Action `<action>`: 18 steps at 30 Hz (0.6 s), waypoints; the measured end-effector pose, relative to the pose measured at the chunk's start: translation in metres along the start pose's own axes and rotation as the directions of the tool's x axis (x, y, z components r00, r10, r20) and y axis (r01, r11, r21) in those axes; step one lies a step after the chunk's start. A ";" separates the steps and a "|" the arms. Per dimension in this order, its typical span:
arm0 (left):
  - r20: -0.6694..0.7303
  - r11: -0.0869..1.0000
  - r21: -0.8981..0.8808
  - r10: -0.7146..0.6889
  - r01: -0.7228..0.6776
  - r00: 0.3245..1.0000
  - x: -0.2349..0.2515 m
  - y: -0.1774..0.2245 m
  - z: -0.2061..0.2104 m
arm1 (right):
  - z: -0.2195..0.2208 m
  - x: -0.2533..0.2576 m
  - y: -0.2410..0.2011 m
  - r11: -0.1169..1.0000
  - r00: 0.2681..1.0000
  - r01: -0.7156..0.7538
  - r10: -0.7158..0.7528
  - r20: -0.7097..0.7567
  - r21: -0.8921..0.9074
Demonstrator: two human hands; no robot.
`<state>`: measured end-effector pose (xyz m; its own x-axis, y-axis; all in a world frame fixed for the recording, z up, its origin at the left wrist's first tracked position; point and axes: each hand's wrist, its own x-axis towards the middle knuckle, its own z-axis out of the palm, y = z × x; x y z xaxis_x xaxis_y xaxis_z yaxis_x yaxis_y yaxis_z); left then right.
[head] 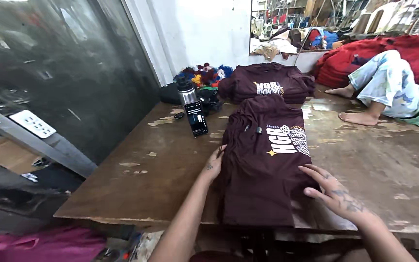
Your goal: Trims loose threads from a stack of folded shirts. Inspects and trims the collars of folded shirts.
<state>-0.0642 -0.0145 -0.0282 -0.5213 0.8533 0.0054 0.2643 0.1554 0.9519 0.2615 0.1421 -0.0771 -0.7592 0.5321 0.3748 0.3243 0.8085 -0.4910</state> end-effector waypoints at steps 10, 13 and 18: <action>0.573 0.971 0.132 0.090 -0.200 0.815 -0.121 0.026 0.191 | -0.147 0.033 0.100 0.742 0.706 -0.531 0.654 0.271 -0.409; 0.657 0.713 0.366 0.257 -0.598 0.709 -0.102 0.065 0.181 | -0.169 0.012 0.096 0.839 0.855 -0.405 0.489 0.175 -0.364; 0.364 0.638 0.662 0.185 -0.393 0.913 0.018 0.116 0.142 | -0.109 -0.045 0.048 0.982 0.989 -0.101 0.116 0.088 -0.161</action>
<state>0.0724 0.0897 0.0384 -0.1313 0.9889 0.0692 0.9107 0.0928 0.4025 0.3726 0.1846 -0.0322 -0.7628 0.5985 0.2449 0.4861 0.7804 -0.3933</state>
